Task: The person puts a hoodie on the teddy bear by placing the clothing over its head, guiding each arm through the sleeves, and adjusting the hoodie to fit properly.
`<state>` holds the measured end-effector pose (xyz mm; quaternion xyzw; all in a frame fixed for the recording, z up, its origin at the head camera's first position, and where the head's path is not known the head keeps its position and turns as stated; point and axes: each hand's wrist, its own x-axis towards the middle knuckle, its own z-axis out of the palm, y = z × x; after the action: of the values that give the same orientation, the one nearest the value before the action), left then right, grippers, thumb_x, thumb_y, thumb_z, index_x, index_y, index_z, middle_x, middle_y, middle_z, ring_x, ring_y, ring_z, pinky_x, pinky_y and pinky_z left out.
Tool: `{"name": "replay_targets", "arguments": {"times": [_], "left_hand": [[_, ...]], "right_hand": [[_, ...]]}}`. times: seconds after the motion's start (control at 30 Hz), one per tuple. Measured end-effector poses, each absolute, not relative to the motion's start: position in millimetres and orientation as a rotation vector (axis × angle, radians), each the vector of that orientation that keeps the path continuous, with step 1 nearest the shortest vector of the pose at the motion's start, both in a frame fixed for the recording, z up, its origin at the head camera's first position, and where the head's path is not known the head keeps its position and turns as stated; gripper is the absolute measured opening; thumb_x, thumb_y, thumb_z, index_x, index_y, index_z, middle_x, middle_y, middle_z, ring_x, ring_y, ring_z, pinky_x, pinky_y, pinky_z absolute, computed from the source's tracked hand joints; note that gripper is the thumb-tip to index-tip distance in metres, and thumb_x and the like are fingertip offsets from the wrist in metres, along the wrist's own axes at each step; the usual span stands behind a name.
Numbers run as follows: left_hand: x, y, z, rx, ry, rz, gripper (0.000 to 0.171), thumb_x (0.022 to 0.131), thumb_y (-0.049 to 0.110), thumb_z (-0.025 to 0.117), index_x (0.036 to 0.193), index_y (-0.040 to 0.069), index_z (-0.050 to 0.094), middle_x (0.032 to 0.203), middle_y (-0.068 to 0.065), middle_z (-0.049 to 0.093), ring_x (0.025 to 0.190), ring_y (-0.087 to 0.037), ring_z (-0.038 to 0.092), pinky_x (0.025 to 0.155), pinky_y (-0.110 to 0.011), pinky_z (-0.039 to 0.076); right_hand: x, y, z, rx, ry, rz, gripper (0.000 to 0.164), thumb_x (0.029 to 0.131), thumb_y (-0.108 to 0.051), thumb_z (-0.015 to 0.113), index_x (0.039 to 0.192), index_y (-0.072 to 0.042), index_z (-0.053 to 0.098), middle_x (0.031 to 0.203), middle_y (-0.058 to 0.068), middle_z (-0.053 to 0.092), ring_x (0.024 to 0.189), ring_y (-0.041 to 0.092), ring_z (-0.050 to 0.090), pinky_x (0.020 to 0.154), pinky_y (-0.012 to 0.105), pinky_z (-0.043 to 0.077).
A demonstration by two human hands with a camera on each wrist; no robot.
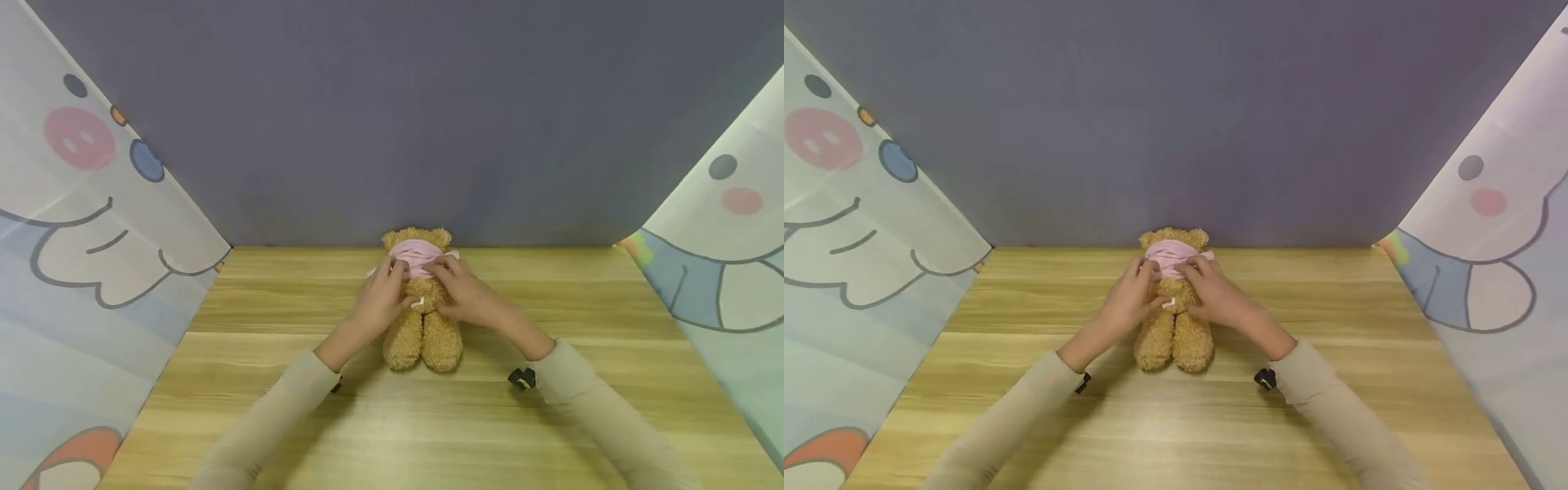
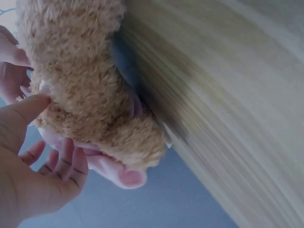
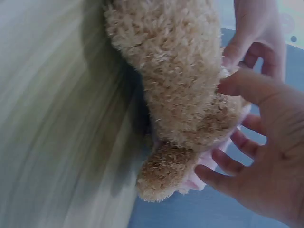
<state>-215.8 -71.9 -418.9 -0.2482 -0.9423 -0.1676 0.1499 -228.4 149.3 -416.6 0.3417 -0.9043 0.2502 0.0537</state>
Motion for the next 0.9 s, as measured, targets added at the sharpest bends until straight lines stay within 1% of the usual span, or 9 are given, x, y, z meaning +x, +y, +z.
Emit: {"name": "replay_targets", "arguments": {"times": [0.07,0.17,0.3,0.37,0.43,0.53,0.63,0.77,0.9], "left_hand": [[-216,-71,-419,-0.739,-2.699,-0.511,0.055,0.085,0.033,0.083,0.124,0.007,0.053,0.118,-0.008,0.053,0.094,-0.021,0.061,0.079,-0.035,0.054],[-217,-71,-420,-0.738,-2.744,-0.528,0.068,0.085,0.036,0.083,0.135,0.003,0.051,0.128,-0.013,0.052,0.113,-0.027,0.057,0.094,-0.039,0.053],[-223,-70,-424,-0.736,-2.801,-0.511,0.087,0.083,0.04,0.083,0.149,0.001,0.041,0.143,-0.019,0.044,0.131,-0.035,0.046,0.108,-0.045,0.046],[-226,-70,-426,-0.762,-2.807,-0.497,0.087,0.083,0.039,0.084,0.148,0.001,0.041,0.144,-0.019,0.044,0.13,-0.035,0.047,0.11,-0.045,0.044],[-229,-70,-428,-0.795,-2.811,-0.465,0.082,0.082,0.038,0.085,0.142,0.001,0.044,0.139,-0.017,0.047,0.125,-0.033,0.051,0.109,-0.044,0.044],[-232,-70,-429,-0.845,-2.812,-0.408,0.074,0.08,0.037,0.087,0.132,0.002,0.048,0.127,-0.014,0.053,0.112,-0.029,0.056,0.101,-0.041,0.048],[-234,-70,-429,-0.872,-2.813,-0.362,0.065,0.078,0.037,0.088,0.12,0.006,0.05,0.115,-0.01,0.053,0.1,-0.025,0.056,0.089,-0.038,0.051],[-235,-70,-428,-0.872,-2.825,-0.366,0.062,0.077,0.036,0.089,0.113,0.007,0.048,0.11,-0.008,0.051,0.097,-0.025,0.056,0.085,-0.038,0.052],[-235,-69,-428,-0.862,-2.835,-0.361,0.064,0.077,0.036,0.088,0.117,0.006,0.048,0.111,-0.009,0.051,0.098,-0.025,0.057,0.087,-0.038,0.053]], "right_hand": [[-230,153,-417,1.047,-2.765,0.734,0.078,0.082,-0.015,0.083,0.149,-0.002,0.045,0.148,0.019,0.043,0.135,0.038,0.041,0.114,0.051,0.038],[-236,154,-419,1.043,-2.741,0.669,0.076,0.08,-0.021,0.087,0.143,0.0,0.05,0.145,0.019,0.05,0.134,0.038,0.045,0.116,0.05,0.036],[-245,152,-425,1.027,-2.689,0.601,0.07,0.075,-0.022,0.09,0.134,-0.002,0.058,0.129,0.016,0.061,0.118,0.035,0.057,0.107,0.049,0.045],[-248,151,-428,1.031,-2.675,0.594,0.069,0.073,-0.023,0.091,0.131,-0.003,0.06,0.124,0.016,0.062,0.113,0.033,0.059,0.103,0.049,0.049],[-249,149,-431,1.048,-2.668,0.61,0.067,0.073,-0.021,0.092,0.129,-0.004,0.061,0.12,0.015,0.062,0.108,0.032,0.06,0.098,0.047,0.052],[-251,146,-435,1.047,-2.687,0.636,0.064,0.072,-0.019,0.092,0.127,-0.005,0.062,0.116,0.015,0.062,0.1,0.029,0.061,0.091,0.046,0.055],[-251,144,-436,1.02,-2.714,0.65,0.062,0.072,-0.017,0.092,0.126,-0.005,0.063,0.113,0.014,0.062,0.092,0.027,0.062,0.085,0.045,0.056],[-251,143,-435,0.997,-2.718,0.659,0.061,0.072,-0.016,0.092,0.124,-0.004,0.064,0.115,0.017,0.064,0.097,0.031,0.065,0.087,0.047,0.057],[-252,143,-436,0.999,-2.698,0.659,0.061,0.071,-0.014,0.093,0.123,-0.002,0.064,0.116,0.019,0.065,0.1,0.033,0.066,0.089,0.048,0.057]]}}
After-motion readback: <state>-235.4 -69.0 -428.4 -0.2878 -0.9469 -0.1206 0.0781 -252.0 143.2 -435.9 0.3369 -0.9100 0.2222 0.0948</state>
